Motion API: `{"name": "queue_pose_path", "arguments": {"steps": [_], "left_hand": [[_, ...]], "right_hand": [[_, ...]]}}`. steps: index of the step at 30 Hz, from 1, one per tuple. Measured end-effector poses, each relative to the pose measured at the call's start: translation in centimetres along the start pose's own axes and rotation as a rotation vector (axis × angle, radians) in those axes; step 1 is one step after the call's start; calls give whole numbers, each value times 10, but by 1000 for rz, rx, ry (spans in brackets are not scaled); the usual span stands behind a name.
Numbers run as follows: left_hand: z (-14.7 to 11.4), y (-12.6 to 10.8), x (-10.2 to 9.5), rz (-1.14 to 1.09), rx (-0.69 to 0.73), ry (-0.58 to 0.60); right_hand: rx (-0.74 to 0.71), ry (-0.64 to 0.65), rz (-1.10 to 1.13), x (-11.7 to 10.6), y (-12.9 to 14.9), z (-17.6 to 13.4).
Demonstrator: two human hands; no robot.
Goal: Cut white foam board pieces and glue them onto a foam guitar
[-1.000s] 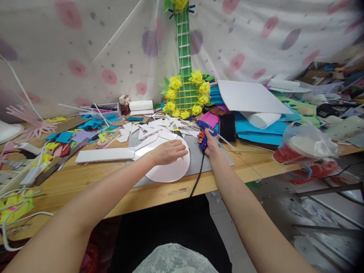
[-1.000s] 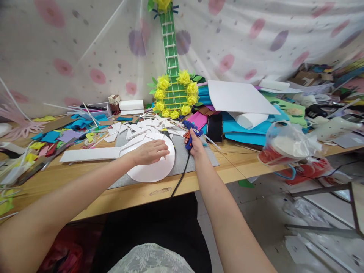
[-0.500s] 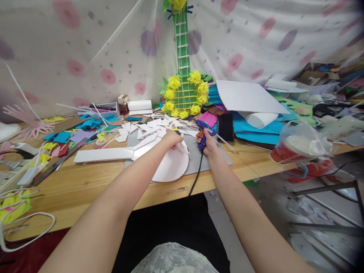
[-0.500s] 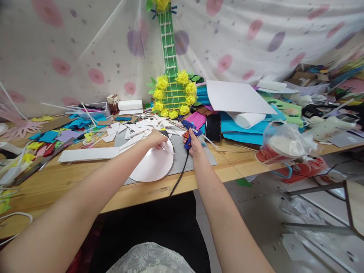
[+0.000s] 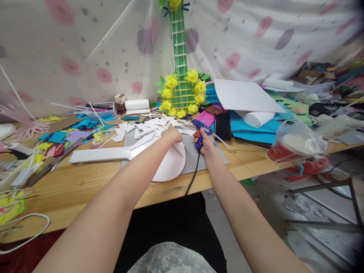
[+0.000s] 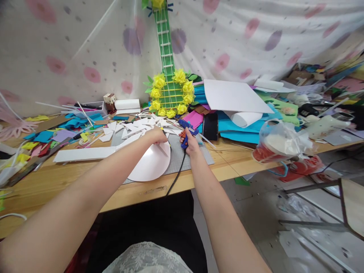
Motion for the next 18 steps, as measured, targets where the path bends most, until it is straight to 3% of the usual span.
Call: {"name": "queue_pose_path", "arguments": {"steps": [7, 13, 16, 18], "left_hand": [[-11, 4, -4, 43, 28, -64], [-20, 35, -6, -70, 80, -144], [-18, 52, -3, -152, 189, -183], [-22, 59, -1, -204, 355, -262]], "right_hand": [[3, -20, -8, 2, 2, -1], [13, -29, -6, 5, 4, -3], [14, -33, -4, 4, 3, -2], [6, -23, 6, 3, 1, -1]]}}
Point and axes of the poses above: each hand's wrist, its own z-axis towards the middle knuckle, its own x-axis out of the palm, y = z × x, the point moved 5 cm from there along z, towards the middle knuckle, and after that the axes turned 14 degrees about -x, right-handed, at the moved point
